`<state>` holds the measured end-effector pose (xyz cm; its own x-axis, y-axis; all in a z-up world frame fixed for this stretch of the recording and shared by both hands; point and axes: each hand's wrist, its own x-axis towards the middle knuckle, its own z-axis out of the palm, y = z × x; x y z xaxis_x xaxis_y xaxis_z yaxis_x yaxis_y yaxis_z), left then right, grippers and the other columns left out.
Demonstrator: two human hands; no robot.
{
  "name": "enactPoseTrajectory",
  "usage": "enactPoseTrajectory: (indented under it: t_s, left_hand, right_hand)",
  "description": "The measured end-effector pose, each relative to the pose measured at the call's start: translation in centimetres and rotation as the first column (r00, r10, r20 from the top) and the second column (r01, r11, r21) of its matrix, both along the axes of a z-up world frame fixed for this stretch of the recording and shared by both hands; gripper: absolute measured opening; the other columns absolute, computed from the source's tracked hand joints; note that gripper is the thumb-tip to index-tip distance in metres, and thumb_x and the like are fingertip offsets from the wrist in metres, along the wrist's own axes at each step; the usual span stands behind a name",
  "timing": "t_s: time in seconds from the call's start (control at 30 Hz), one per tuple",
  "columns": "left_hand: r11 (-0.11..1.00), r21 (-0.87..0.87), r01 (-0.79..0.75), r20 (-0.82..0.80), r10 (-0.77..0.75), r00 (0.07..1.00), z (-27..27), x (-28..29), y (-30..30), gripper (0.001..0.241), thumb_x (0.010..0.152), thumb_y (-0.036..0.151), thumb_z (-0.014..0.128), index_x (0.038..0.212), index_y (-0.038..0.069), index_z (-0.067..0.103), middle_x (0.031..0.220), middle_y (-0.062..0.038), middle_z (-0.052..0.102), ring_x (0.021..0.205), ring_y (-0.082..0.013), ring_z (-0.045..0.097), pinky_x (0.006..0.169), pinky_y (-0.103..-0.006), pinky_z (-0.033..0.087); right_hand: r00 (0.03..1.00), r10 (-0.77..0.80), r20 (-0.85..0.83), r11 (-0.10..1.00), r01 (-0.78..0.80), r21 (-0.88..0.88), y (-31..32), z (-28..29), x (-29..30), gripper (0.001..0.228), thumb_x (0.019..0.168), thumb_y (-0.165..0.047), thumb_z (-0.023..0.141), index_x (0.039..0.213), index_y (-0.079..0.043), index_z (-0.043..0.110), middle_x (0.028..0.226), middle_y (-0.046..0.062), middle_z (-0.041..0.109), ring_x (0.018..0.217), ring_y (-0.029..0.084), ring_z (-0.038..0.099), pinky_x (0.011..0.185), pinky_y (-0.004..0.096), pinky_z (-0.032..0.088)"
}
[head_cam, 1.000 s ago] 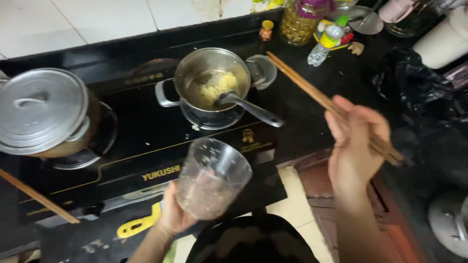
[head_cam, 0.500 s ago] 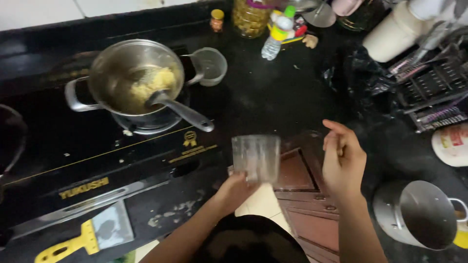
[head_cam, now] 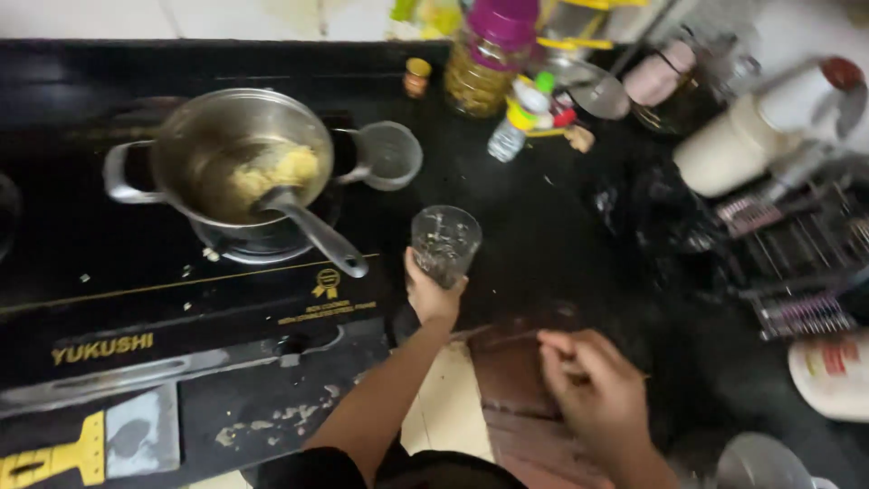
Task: Pouring oil into a pot on a gas stove and sautéing minced garlic using a ladle and chopsticks.
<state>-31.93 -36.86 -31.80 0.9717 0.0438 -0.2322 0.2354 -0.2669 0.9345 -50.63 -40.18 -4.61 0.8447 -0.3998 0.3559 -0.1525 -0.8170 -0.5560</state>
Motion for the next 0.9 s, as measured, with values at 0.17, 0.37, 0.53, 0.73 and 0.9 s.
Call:
enactPoseTrajectory:
  t_s: [0.17,0.37,0.53,0.73,0.9]
  left_hand:
    - [0.973,0.178,0.144,-0.228,-0.101,0.968,1.8,-2.5,1.1,0.132,0.062,0.037,0.096,0.159,0.009,0.01,0.159,-0.019,0.026,0.142,-0.0392,0.036,0.114,-0.0451,0.037]
    - [0.671,-0.357,0.65,-0.24,-0.738,0.63,4.9,-7.0,14.7,0.057,0.091,0.032,0.07,0.143,0.013,0.059,0.127,-0.015,0.06,0.105,-0.0259,0.056,0.087,-0.0378,0.046]
    - [0.835,-0.384,0.394,0.035,-0.413,0.91,9.7,-3.0,31.0,0.028,0.09,0.005,0.065,0.117,0.004,0.071,0.096,-0.006,0.079,0.085,-0.0079,0.071,0.076,-0.0234,0.058]
    - [0.99,0.115,0.087,0.126,-0.101,0.987,11.3,2.6,38.0,0.028,0.085,0.024,0.077,0.107,0.008,0.073,0.089,-0.007,0.074,0.074,-0.0161,0.066,0.068,-0.0299,0.053]
    - [0.864,0.5,-0.048,0.436,-0.203,0.877,11.0,7.1,37.0,0.034,0.074,0.035,0.086,0.096,0.012,0.074,0.095,-0.009,0.067,0.095,-0.0304,0.061,0.085,-0.0441,0.05]
  right_hand:
    - [0.973,0.224,0.055,0.974,-0.225,0.024,2.5,-0.8,5.1,0.018,0.086,-0.007,0.078,0.103,-0.006,0.076,0.096,0.005,0.071,0.072,0.01,0.071,0.058,0.024,0.059]
    - [0.867,0.482,0.128,0.864,-0.445,-0.237,4.9,-1.2,13.4,0.03,0.082,-0.015,0.081,0.111,-0.014,0.076,0.103,0.008,0.066,0.075,0.02,0.071,0.06,0.031,0.058]
    - [0.762,0.646,0.046,0.683,-0.55,-0.48,7.0,-1.5,17.8,0.032,0.08,-0.028,0.084,0.11,-0.02,0.079,0.096,0.005,0.063,0.069,0.025,0.067,0.056,0.038,0.054]
    - [0.767,0.639,0.054,0.661,-0.512,-0.549,7.8,-1.8,18.9,0.021,0.086,-0.022,0.084,0.107,-0.021,0.078,0.097,0.0,0.064,0.071,0.022,0.068,0.061,0.036,0.055]
    - [0.847,0.524,0.091,0.741,-0.401,-0.538,9.5,-1.2,18.1,0.017,0.089,-0.02,0.084,0.105,-0.018,0.078,0.099,0.002,0.065,0.074,0.023,0.068,0.063,0.035,0.055]
